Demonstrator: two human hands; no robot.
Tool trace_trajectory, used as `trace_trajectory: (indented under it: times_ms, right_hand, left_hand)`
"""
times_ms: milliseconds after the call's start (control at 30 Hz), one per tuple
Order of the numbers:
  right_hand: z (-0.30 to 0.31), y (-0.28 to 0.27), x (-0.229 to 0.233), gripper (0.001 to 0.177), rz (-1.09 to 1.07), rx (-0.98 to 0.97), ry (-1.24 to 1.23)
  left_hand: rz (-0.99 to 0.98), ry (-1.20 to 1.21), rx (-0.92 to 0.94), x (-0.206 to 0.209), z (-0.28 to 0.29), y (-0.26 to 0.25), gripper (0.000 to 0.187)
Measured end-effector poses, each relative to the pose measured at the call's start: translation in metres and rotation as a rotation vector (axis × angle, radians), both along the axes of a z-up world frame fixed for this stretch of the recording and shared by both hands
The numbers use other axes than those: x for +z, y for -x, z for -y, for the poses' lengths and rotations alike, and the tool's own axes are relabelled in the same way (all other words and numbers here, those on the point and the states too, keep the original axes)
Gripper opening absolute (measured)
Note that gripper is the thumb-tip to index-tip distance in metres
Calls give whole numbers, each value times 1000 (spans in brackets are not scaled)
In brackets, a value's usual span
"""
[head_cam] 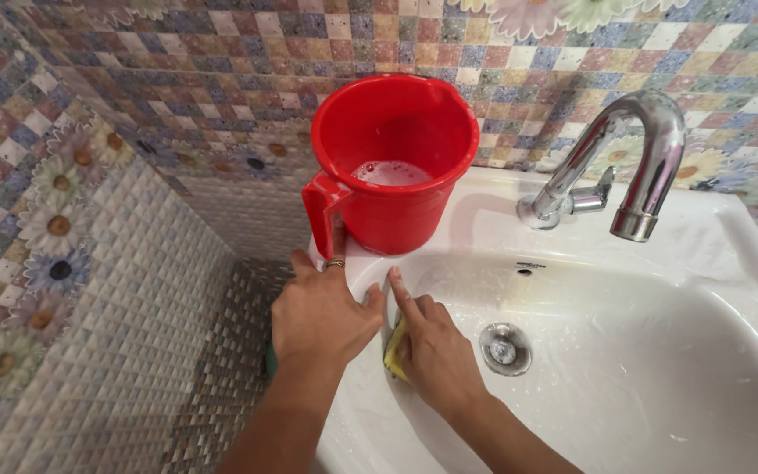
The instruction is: The person scrubs a white bathroom sink using a yellow sponge and soapy water from a red plastic jug. They wipe the basin, faucet, and surrounding tiled wall, then rinse the sponge and continue scrubbing the sink surface.
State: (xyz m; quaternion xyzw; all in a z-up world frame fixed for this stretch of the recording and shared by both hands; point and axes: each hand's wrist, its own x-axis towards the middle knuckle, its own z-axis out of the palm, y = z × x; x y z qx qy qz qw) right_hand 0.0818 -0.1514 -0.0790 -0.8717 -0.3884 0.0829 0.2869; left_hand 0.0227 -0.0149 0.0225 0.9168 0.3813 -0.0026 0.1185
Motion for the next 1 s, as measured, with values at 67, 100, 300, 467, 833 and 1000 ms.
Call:
trace_trajectory:
  times_ms: [67,100,300,467,833,1000]
  right_hand:
    - [-2,4,-2,95,89,15,-49]
    - [-4,4,-2,95,136,22,-74]
    - [-7,10,-1,95,85,-25,-3]
    - [-8,14,-6,94,-3,-57,-95]
    - [-11,10,-9,91,-153,-102,-71]
    - [17,3,1,73,-176,-131,-175]
  left_hand:
    - [-33,7,-3,1,-1,-1,90]
    - [-30,1,-6,1,-1,0,81]
    - [28,-19,6,1,0,-2,71]
    - [11,-42,33,-3,2,-5,75]
    - [-11,-52,102,-4,5,-9,76]
    - [-29,-40,104,-1,3,-11,78]
